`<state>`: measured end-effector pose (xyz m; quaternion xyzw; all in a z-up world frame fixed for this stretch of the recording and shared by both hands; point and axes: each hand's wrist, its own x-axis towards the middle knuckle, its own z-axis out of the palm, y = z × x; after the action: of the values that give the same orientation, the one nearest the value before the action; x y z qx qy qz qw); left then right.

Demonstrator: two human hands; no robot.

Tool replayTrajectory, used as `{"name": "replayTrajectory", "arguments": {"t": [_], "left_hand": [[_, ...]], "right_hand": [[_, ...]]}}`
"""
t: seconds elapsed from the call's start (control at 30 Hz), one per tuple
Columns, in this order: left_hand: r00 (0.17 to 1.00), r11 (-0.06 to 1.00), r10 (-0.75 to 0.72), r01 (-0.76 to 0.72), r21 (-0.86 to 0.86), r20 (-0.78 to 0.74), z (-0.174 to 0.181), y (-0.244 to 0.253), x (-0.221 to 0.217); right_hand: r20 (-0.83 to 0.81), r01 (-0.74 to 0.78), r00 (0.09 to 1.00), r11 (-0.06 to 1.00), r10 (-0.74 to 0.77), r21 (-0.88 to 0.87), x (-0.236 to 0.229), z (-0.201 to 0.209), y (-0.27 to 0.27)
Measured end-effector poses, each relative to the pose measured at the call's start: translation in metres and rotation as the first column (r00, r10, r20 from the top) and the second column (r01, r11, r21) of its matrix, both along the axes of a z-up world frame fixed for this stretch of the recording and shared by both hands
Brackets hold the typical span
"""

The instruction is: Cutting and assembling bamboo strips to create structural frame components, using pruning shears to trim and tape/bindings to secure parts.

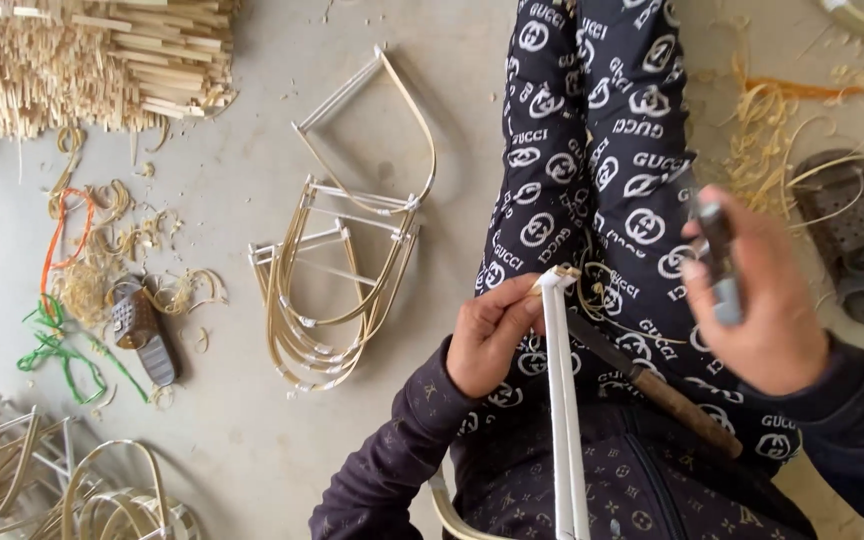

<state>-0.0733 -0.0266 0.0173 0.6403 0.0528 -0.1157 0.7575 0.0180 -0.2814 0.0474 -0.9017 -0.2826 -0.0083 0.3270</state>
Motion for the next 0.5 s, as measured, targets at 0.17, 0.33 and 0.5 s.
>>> {"name": "replayTrajectory", "arguments": {"t": [0.17, 0.33, 0.5], "left_hand": [[0.995, 0.997, -0.057, 0.052, -0.062, -0.087, 0.012, 0.000, 0.015], [0.995, 0.992, -0.086, 0.080, -0.099, -0.054, 0.016, -0.004, 0.014], [0.990, 0.983, -0.128, 0.120, -0.137, -0.054, 0.009, -0.002, 0.011]], "right_hand": [[-0.255, 0.004, 0.967, 1.000, -0.001, 0.012, -0.001, 0.000, -0.005], [-0.321, -0.214, 0.929, 0.975, 0.187, -0.052, -0.014, -0.007, 0.002], [-0.326, -0.211, 0.927, 0.976, 0.183, -0.050, -0.018, -0.002, 0.005]]}}
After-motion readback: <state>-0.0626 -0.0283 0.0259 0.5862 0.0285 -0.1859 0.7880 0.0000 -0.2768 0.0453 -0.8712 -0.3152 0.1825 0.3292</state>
